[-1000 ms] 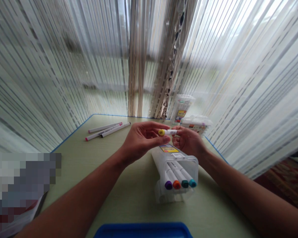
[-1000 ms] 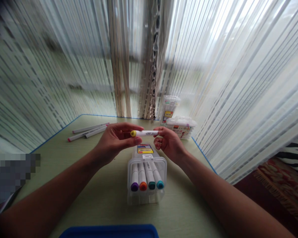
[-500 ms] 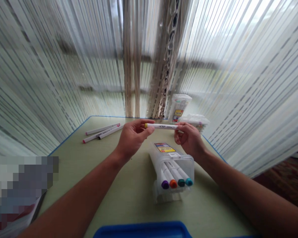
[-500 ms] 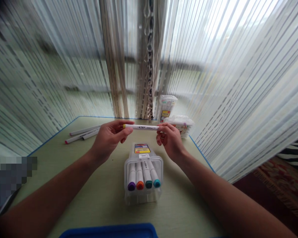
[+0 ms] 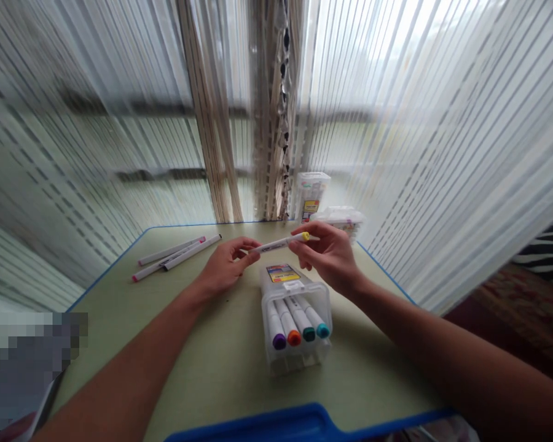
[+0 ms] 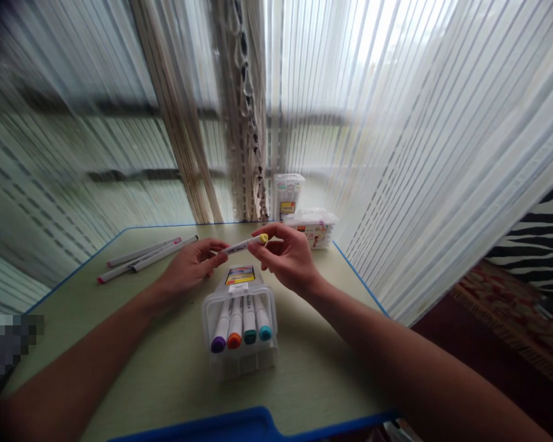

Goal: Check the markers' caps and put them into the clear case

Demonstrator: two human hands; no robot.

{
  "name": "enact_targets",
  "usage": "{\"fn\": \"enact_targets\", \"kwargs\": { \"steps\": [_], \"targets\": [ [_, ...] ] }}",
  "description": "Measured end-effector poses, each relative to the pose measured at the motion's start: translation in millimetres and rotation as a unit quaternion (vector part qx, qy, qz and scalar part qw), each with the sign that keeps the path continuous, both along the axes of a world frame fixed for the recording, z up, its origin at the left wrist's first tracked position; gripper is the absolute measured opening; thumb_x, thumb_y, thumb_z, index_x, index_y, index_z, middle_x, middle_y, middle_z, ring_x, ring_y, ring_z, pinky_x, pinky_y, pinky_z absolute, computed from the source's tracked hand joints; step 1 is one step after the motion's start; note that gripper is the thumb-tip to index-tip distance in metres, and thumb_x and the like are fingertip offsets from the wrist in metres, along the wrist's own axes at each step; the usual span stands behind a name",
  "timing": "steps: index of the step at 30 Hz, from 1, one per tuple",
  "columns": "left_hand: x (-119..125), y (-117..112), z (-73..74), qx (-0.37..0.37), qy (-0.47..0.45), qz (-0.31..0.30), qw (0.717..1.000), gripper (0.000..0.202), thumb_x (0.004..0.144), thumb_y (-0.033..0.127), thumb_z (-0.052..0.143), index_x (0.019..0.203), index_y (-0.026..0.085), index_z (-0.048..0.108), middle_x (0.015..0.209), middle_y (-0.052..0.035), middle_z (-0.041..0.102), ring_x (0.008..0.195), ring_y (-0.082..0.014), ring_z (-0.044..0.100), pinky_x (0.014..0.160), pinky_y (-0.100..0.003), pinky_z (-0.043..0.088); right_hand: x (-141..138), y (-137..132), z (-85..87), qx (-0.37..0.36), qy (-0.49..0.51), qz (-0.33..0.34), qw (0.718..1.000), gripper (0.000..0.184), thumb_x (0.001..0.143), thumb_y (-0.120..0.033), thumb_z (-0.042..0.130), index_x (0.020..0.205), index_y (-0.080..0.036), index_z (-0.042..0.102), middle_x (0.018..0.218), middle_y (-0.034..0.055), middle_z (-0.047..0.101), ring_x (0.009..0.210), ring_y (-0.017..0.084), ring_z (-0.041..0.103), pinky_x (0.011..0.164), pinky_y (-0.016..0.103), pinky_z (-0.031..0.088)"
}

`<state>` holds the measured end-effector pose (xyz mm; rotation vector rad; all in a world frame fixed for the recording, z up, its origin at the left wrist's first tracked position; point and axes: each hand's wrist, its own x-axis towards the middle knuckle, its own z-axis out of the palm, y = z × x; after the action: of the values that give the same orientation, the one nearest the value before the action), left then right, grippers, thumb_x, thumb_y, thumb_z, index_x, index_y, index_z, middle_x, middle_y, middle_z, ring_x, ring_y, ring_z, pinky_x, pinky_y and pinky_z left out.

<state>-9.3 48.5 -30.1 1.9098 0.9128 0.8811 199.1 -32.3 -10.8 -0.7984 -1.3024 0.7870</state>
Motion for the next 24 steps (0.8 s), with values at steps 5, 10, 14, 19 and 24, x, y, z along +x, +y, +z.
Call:
{"fn": "enact_targets", "kwargs": {
  "steps": [5,10,14,19,24],
  "targets": [
    [1.3,-1.0,1.9,-0.001,0.004,0.004,1.000,0.042,0.079,0.048,0.070,0.104,0.013,0.069,0.082,-0.0049,0.066,0.054,-0.0101,0.049,0.047,-0.023,0.041,-1.5,-1.1,1.2,0.008,-0.004,0.007,1.000,0.024,0.071,-0.027,0.084,0.085,-0.016,0.068,0.064,-0.0044,0.060,0.045,0.006,0.054,0.039,0.018,0.047],
    [1.4,-3.1,1.4,-0.010,-0.002,0.002,1.000,0.042,0.079,0.047,0.070,0.103,0.013,0.068,0.085,-0.0054,0.066,0.053,-0.0096,0.048,0.047,-0.023,0.041,-1.5,-1.1,0.4,0.009,-0.015,-0.003,1.000,0.025,0.072,-0.029,0.084,0.086,-0.016,0.067,0.064,-0.0049,0.059,0.045,0.006,0.054,0.039,0.018,0.047],
    [2.0,-4.4,1.9,-0.015,-0.005,0.006,1.000,0.043,0.078,0.048,0.071,0.103,0.014,0.068,0.084,-0.0051,0.065,0.054,-0.0100,0.049,0.047,-0.023,0.041,-0.3,-0.8,-0.5,0.009,-0.022,-0.011,1.000,0.026,0.072,-0.030,0.084,0.087,-0.016,0.067,0.064,-0.0046,0.060,0.045,0.006,0.054,0.039,0.019,0.047],
    [2.3,-4.4,2.5,-0.019,-0.017,0.009,1.000,0.043,0.079,0.048,0.070,0.104,0.014,0.068,0.081,-0.0038,0.064,0.054,-0.0100,0.049,0.048,-0.024,0.041,1.8,0.1,-0.5,0.002,-0.014,-0.034,0.999,0.029,0.070,-0.033,0.085,0.086,-0.017,0.066,0.064,-0.0036,0.062,0.042,0.007,0.054,0.036,0.020,0.043],
    [3.2,-7.7,5.1,-0.028,-0.042,0.016,0.999,0.042,0.076,0.046,0.073,0.102,0.013,0.069,0.083,-0.0040,0.064,0.054,-0.0086,0.048,0.047,-0.023,0.038,5.6,4.3,-0.2,-0.025,0.016,-0.055,0.998,0.026,0.072,-0.033,0.082,0.085,-0.017,0.066,0.061,-0.0049,0.059,0.039,0.007,0.052,0.035,0.020,0.039]
  ]
}}
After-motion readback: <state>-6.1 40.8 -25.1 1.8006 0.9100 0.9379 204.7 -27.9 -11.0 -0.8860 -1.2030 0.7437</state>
